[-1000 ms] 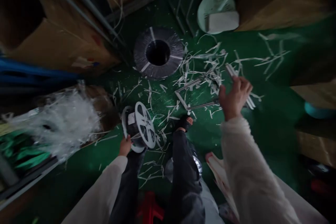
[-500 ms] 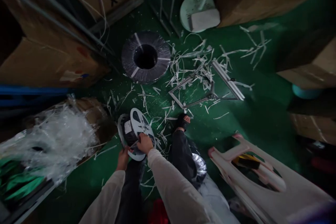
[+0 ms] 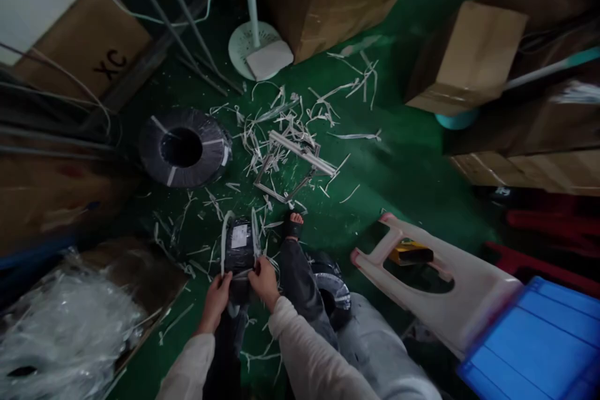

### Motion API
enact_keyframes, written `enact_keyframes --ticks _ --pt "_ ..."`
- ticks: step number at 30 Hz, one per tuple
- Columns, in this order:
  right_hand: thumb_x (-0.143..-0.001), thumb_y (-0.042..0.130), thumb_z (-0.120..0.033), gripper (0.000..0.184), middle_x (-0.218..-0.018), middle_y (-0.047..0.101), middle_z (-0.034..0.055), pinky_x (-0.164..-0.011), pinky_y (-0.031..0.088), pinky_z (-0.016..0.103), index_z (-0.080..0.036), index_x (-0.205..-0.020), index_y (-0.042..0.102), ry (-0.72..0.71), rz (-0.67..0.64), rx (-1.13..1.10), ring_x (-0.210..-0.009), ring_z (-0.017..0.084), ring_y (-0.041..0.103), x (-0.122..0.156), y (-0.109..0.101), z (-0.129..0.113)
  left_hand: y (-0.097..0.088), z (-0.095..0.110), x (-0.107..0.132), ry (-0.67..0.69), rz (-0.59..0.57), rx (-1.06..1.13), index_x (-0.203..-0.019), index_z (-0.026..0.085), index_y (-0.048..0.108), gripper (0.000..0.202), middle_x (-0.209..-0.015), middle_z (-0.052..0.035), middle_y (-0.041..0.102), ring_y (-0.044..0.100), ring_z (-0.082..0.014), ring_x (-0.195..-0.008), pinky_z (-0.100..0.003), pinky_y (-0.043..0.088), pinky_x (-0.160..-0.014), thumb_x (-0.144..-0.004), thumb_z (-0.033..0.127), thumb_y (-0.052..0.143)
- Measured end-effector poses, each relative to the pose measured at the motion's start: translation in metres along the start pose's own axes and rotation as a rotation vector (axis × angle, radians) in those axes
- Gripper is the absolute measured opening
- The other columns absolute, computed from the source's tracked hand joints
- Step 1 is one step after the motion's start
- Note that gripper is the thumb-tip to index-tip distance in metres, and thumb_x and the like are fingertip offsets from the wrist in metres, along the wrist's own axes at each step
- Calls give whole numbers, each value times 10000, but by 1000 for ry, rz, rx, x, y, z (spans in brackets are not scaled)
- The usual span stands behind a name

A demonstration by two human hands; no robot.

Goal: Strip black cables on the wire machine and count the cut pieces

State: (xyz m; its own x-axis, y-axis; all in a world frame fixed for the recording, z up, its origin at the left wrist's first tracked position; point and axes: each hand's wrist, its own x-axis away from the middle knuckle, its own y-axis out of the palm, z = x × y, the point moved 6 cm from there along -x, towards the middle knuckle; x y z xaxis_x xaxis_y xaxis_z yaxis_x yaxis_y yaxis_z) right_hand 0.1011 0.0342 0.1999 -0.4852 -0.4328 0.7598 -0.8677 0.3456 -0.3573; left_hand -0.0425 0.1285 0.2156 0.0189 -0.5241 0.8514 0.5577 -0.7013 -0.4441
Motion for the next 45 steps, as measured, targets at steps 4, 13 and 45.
enact_keyframes --ticks 4,13,45 --pt "-652 462 -157 99 -611 419 -46 -567 365 253 -223 -683 394 41 130 -153 -580 146 431 -10 -73 0 39 77 15 67 -110 -67 -862 176 632 378 -815 -71 687 643 -248 -811 -329 489 -714 -711 516 560" --pt "-664 430 -234 50 -600 384 -55 -581 336 251 -227 -661 380 56 336 -375 -581 137 379 -77 -171 -15 104 211 -3 264 -175 -198 -761 183 553 296 -730 -19 596 560 -187 -738 -279 415 -719 -740 478 535" --pt "-747 552 -302 130 -716 567 5 -704 426 294 -178 -784 553 27 816 -764 -708 164 498 -224 -234 -18 188 391 -107 704 -335 -528 -721 185 600 148 -672 -36 619 600 -201 -741 -309 453 -750 -752 329 589"
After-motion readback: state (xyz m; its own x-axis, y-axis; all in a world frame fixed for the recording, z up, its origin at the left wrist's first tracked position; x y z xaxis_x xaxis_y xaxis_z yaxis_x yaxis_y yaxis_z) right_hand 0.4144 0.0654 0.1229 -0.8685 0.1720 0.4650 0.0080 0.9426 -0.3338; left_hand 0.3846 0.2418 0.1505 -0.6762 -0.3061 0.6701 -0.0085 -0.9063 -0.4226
